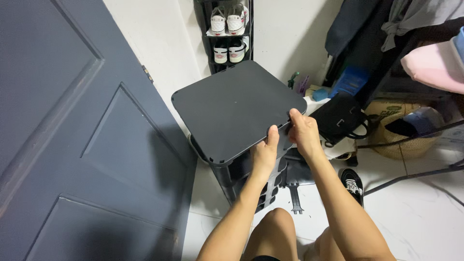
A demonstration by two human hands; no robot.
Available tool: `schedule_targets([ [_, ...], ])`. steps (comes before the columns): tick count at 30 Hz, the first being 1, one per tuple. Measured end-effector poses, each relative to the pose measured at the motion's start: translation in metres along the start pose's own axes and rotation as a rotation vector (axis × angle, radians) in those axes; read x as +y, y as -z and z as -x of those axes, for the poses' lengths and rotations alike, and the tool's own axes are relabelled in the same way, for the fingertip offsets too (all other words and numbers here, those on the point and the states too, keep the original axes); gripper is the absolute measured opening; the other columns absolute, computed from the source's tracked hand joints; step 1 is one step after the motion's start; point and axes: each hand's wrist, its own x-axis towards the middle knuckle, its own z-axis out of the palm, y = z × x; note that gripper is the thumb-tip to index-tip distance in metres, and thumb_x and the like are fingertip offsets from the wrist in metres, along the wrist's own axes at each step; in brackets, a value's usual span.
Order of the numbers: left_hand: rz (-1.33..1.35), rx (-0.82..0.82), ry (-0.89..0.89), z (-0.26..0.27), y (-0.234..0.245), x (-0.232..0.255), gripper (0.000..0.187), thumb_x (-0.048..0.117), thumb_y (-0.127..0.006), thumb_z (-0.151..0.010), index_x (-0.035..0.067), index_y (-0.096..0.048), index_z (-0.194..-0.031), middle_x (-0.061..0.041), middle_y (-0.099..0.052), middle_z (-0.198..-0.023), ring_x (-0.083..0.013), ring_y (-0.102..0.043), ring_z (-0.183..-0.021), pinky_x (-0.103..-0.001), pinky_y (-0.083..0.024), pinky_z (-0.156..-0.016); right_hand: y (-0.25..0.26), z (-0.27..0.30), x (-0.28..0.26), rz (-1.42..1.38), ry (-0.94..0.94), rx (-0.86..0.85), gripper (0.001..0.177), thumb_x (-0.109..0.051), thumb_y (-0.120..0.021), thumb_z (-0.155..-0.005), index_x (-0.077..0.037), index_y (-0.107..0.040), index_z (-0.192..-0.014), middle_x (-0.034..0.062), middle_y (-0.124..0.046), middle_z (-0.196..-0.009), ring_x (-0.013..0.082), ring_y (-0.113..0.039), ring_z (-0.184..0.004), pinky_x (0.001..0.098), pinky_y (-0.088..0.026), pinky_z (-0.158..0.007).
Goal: The person assembles a stack of black plastic trays by inserting side pieces and securing them. They then wipe one tray with a cloth and place it on top of the stack, adjusting the edges to fit.
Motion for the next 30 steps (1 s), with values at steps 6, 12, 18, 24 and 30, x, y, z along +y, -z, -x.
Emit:
schedule_targets([
  [6, -0.051, -0.017, 0.006, -0.003, 0.002, -0.012, 0.059, 0.043, -0.055, -0.103, -0.004, -0.055, -0.139, -0.023, -0.062, -0.136, -0.0318, -0.060, -0.125, -0.041, -0.047, -0.105, -0.007, -0.002, 0.001, 0.099, 0.082, 0.059, 0.051, -0.040, -0.059, -0.102, -0.013, -0.050, -0.060, 0.0001, -0.048, -0.053, 0.0110, -0.041, -0.043, 0.0285, -0.034, -0.041],
  [12, -0.028, -0.261, 0.313, 0.003, 0.013, -0.003, 0.061, 0.048, -0.048, -0.113, -0.005, -0.068, -0.091, -0.013, -0.066, -0.082, -0.0210, -0.063, -0.078, -0.038, -0.052, -0.074, 0.001, 0.005, -0.007, 0.159, -0.026, 0.002, 0.066, -0.055, -0.048, -0.104, -0.011, -0.049, -0.056, 0.0050, -0.046, -0.048, 0.0165, -0.044, -0.041, 0.0309, -0.037, -0.042],
  [18, -0.041, -0.263, -0.061, 0.101, 0.096, 0.057, 0.019, 0.017, -0.072, -0.097, 0.004, -0.062, -0.088, -0.004, -0.063, -0.077, -0.0125, -0.059, -0.068, -0.028, -0.047, -0.062, 0.004, 0.051, -0.002, -0.031, 0.044, 0.135, 0.059, -0.051, -0.046, -0.107, -0.013, -0.043, -0.061, 0.0019, -0.040, -0.050, 0.0159, -0.039, -0.042, 0.0308, -0.033, -0.042],
  [24, 0.185, 0.241, -0.163, 0.066, 0.150, 0.027, 0.043, 0.011, -0.054, -0.104, 0.000, -0.041, -0.144, -0.009, -0.053, -0.139, -0.0172, -0.054, -0.126, -0.033, -0.045, -0.109, -0.050, 0.112, 0.006, 0.062, 0.008, -0.141, 0.020, -0.024, -0.059, -0.102, -0.005, -0.064, -0.099, 0.0047, -0.062, -0.078, 0.0127, -0.060, -0.064, 0.0301, -0.049, -0.057],
  [30, 0.549, -0.093, 0.183, 0.030, 0.164, -0.007, 0.044, 0.029, -0.059, -0.105, 0.000, -0.057, -0.137, -0.004, -0.065, -0.129, -0.0127, -0.059, -0.117, -0.029, -0.045, -0.105, -0.092, 0.123, -0.003, -0.155, -0.018, -0.420, 0.022, -0.014, -0.064, -0.103, 0.000, -0.064, -0.119, 0.0072, -0.069, -0.104, 0.0160, -0.066, -0.092, 0.0327, -0.056, -0.084],
])
